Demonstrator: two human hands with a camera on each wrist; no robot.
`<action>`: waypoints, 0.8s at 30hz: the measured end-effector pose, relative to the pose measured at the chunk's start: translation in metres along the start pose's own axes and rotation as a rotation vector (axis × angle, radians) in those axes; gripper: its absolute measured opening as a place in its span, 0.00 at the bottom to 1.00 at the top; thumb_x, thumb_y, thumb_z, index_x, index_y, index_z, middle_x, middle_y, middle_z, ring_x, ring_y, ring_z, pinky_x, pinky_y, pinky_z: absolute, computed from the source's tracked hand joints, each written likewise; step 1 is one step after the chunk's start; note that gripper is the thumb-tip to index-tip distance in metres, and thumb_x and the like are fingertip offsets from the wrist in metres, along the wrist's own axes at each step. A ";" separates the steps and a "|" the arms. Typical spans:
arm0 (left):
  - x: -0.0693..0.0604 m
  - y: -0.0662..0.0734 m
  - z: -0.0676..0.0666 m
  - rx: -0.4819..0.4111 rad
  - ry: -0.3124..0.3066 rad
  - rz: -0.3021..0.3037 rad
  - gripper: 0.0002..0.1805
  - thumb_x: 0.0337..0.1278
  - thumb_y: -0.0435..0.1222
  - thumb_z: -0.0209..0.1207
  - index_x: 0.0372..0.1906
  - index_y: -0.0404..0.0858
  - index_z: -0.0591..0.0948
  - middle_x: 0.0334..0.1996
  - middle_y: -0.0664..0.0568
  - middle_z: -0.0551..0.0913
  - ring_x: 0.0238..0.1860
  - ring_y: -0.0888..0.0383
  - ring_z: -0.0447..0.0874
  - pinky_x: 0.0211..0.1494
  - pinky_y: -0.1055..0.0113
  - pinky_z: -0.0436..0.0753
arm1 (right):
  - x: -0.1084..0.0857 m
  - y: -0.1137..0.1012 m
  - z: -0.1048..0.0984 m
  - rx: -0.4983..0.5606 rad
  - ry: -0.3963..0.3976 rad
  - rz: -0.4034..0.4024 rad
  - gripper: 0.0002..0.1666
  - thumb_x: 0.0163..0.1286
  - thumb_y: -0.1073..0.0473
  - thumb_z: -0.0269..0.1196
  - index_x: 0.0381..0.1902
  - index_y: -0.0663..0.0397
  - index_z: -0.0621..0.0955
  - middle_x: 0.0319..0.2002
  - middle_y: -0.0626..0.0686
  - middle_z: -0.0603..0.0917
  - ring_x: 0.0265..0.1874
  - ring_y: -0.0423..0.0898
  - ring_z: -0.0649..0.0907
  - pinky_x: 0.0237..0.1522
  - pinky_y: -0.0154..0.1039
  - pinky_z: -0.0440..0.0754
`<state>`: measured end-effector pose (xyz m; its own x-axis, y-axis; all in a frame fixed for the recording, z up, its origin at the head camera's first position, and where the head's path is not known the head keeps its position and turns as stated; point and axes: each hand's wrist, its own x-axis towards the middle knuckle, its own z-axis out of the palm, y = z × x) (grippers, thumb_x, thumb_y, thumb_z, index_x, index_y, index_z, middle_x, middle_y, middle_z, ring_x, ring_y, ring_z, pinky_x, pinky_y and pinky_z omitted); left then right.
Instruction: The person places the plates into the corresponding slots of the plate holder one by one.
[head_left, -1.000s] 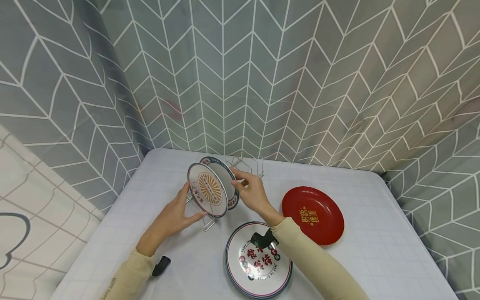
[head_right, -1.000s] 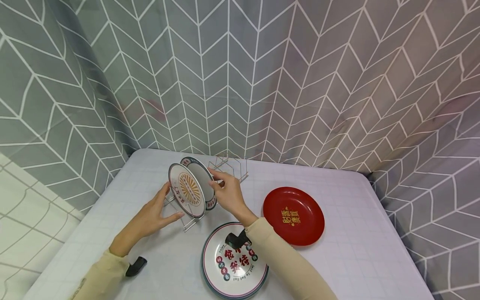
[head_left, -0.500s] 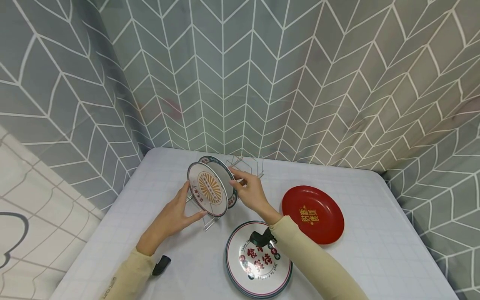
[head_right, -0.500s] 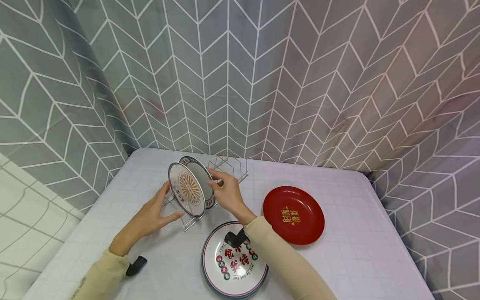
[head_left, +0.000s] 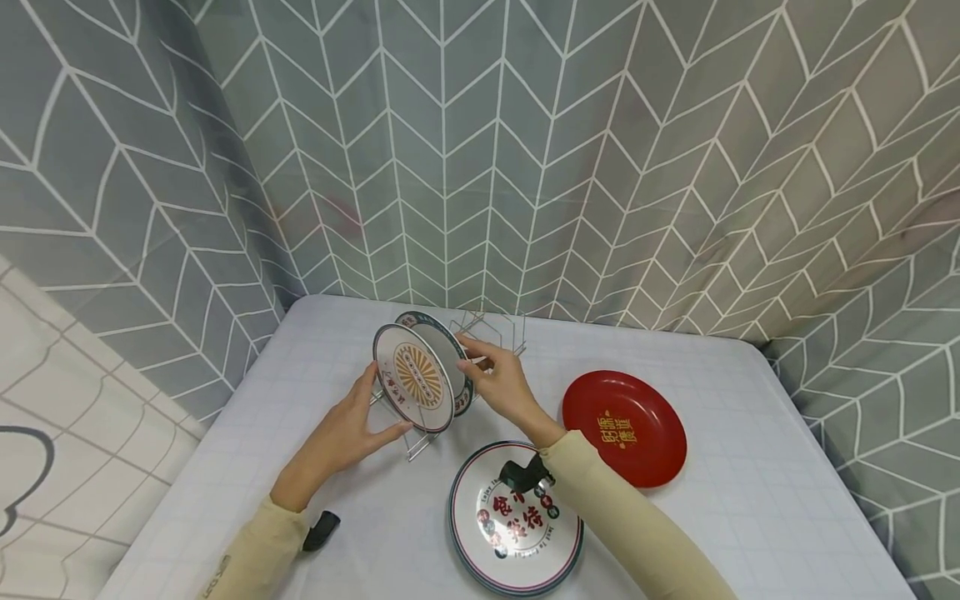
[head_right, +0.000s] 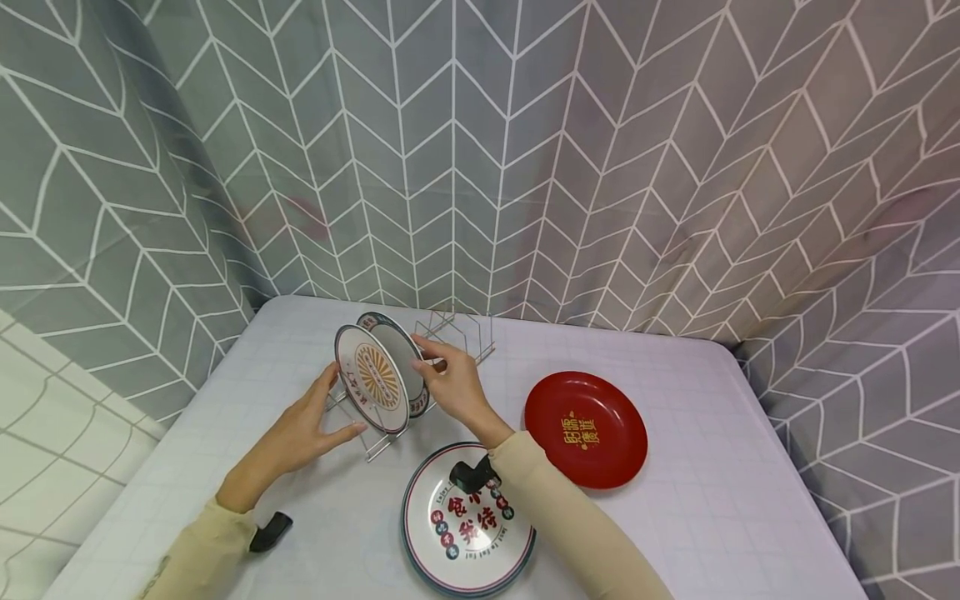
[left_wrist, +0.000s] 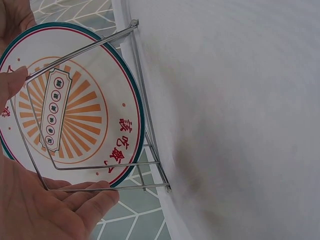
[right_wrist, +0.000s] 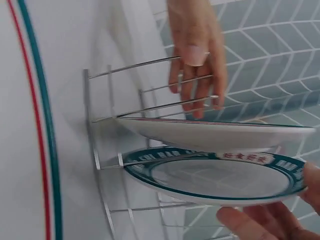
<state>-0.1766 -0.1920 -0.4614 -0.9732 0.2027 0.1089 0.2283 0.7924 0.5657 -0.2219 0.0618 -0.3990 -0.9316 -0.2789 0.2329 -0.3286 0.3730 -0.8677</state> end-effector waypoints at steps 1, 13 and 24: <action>0.000 0.000 0.000 0.000 -0.001 0.001 0.65 0.51 0.63 0.63 0.77 0.31 0.40 0.77 0.33 0.48 0.75 0.35 0.53 0.73 0.40 0.62 | -0.001 -0.001 -0.002 0.000 0.004 -0.008 0.25 0.70 0.61 0.62 0.65 0.51 0.77 0.50 0.60 0.84 0.37 0.52 0.84 0.30 0.33 0.84; -0.001 -0.001 -0.001 0.002 0.008 0.016 0.64 0.52 0.62 0.63 0.77 0.31 0.41 0.76 0.32 0.50 0.74 0.35 0.56 0.72 0.40 0.64 | -0.033 -0.015 -0.035 0.059 -0.026 -0.002 0.23 0.72 0.60 0.60 0.64 0.53 0.77 0.52 0.59 0.84 0.47 0.55 0.83 0.45 0.40 0.87; 0.001 -0.001 -0.001 0.002 0.010 0.030 0.64 0.52 0.62 0.63 0.77 0.32 0.41 0.76 0.32 0.51 0.73 0.35 0.58 0.71 0.40 0.66 | -0.089 0.027 -0.061 -0.073 -0.099 0.097 0.20 0.69 0.58 0.63 0.58 0.55 0.80 0.52 0.56 0.85 0.50 0.53 0.84 0.54 0.49 0.84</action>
<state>-0.1774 -0.1936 -0.4608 -0.9660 0.2210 0.1338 0.2577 0.7873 0.5601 -0.1578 0.1511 -0.4165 -0.9409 -0.3231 0.1015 -0.2512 0.4649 -0.8490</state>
